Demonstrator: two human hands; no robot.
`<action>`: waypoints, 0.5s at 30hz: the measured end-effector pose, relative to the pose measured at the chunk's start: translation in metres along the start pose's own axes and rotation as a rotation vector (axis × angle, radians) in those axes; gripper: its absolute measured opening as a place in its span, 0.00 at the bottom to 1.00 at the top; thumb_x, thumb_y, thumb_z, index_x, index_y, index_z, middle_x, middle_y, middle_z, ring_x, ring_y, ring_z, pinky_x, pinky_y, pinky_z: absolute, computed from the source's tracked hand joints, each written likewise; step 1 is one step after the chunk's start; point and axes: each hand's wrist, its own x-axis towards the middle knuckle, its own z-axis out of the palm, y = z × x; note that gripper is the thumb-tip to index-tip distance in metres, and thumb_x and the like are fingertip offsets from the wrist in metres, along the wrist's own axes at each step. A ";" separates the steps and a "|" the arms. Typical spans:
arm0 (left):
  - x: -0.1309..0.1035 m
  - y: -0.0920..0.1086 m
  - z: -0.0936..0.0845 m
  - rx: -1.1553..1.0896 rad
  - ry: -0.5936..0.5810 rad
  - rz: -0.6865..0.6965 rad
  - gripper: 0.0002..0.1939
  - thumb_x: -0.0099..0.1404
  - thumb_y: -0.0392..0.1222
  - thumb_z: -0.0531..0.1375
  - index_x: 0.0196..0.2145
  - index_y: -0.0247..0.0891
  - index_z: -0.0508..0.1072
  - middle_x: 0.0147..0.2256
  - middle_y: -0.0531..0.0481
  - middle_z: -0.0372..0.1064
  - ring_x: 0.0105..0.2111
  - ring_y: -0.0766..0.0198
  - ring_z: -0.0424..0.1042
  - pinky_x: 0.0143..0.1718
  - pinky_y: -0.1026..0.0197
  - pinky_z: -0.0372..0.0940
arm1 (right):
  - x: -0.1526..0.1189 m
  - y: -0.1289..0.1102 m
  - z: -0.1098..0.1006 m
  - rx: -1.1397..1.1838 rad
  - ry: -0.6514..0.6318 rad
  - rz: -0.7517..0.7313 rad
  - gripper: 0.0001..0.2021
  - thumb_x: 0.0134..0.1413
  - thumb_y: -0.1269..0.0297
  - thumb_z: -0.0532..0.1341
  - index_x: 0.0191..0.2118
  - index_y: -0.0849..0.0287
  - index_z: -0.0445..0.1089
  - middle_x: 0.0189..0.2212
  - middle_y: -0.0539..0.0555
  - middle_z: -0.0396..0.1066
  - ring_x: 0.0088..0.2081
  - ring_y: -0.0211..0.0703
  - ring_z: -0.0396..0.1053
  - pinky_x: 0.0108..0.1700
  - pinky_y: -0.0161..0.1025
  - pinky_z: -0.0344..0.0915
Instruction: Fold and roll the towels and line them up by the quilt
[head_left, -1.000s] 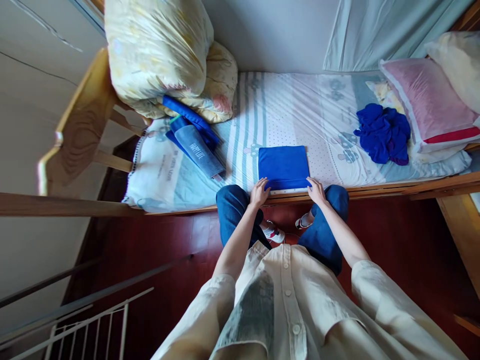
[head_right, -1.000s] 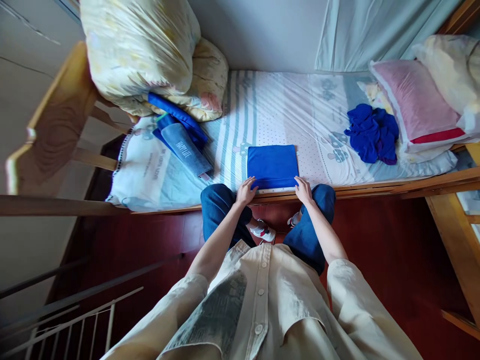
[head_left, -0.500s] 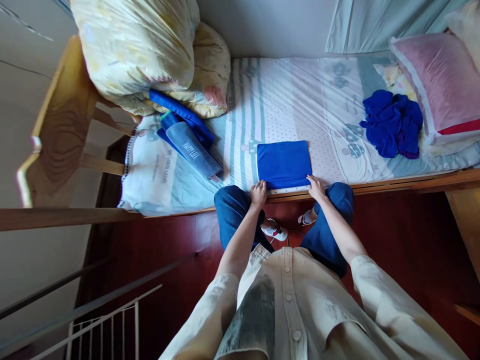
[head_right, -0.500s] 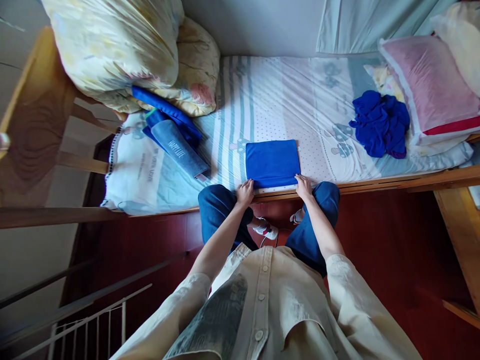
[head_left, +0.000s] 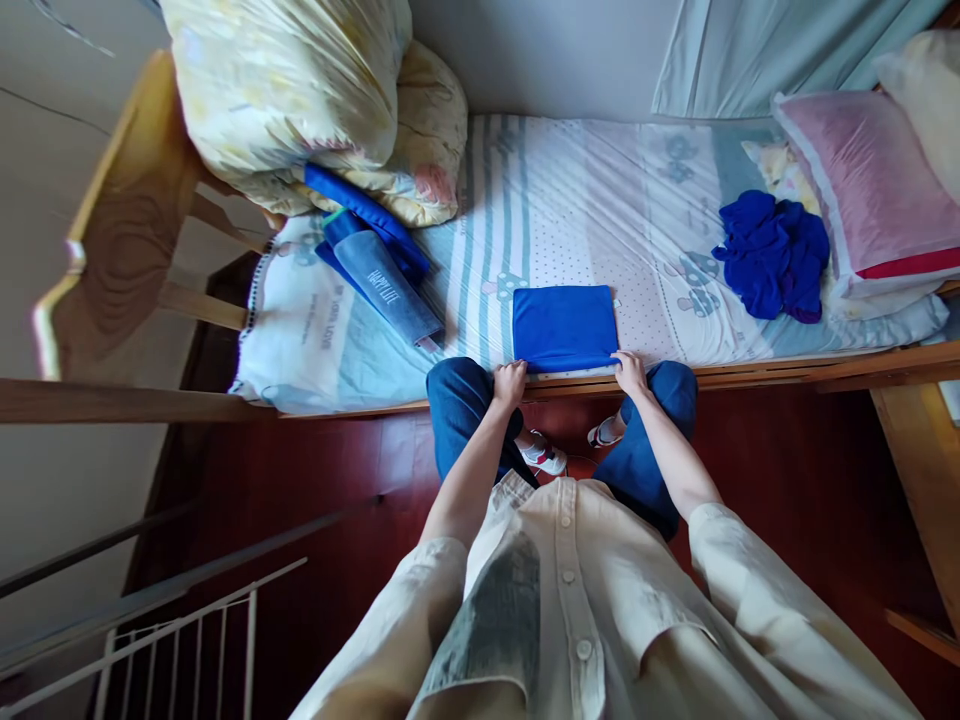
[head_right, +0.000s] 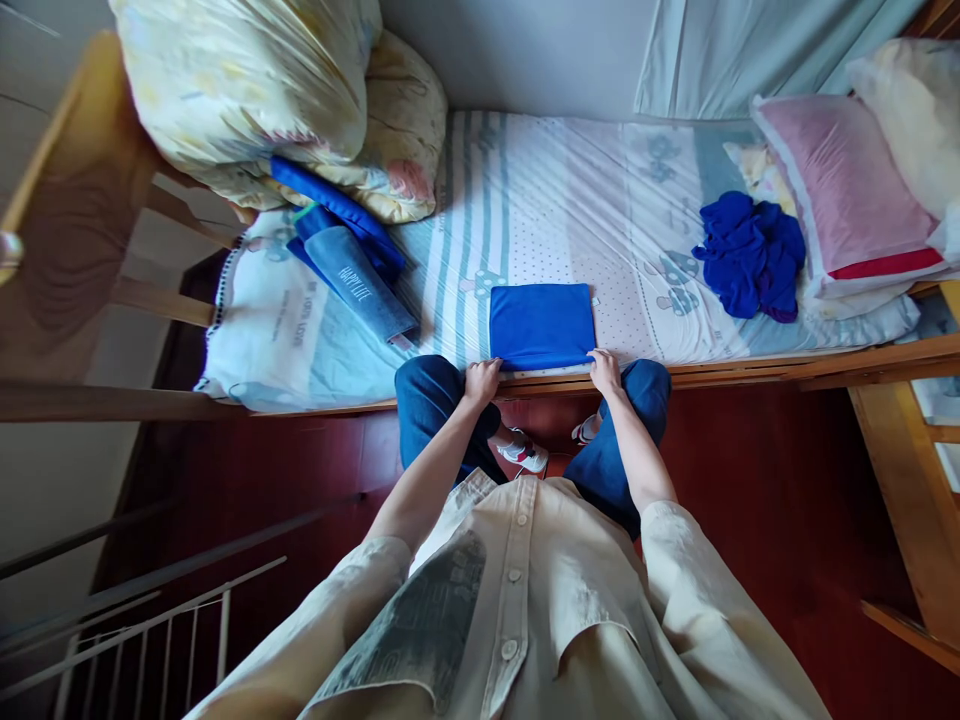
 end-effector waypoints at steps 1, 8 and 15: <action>-0.003 0.003 -0.002 0.015 -0.003 -0.026 0.08 0.68 0.38 0.57 0.36 0.40 0.76 0.36 0.38 0.78 0.48 0.45 0.77 0.57 0.48 0.66 | -0.003 -0.002 -0.001 -0.003 0.000 0.004 0.21 0.56 0.78 0.58 0.50 0.57 0.81 0.52 0.58 0.80 0.57 0.52 0.75 0.68 0.50 0.68; -0.014 0.012 -0.016 -0.034 0.028 -0.093 0.15 0.59 0.29 0.59 0.42 0.36 0.81 0.39 0.38 0.80 0.45 0.44 0.79 0.56 0.47 0.69 | -0.012 -0.007 -0.002 0.066 0.047 0.059 0.18 0.56 0.75 0.57 0.48 0.59 0.79 0.49 0.60 0.81 0.53 0.53 0.77 0.63 0.52 0.69; -0.008 0.012 -0.018 -0.267 0.176 -0.218 0.09 0.59 0.32 0.61 0.38 0.38 0.78 0.38 0.43 0.80 0.45 0.49 0.79 0.54 0.47 0.72 | -0.006 -0.001 -0.001 0.216 0.126 0.108 0.14 0.56 0.67 0.60 0.46 0.60 0.79 0.47 0.61 0.82 0.49 0.53 0.78 0.60 0.51 0.72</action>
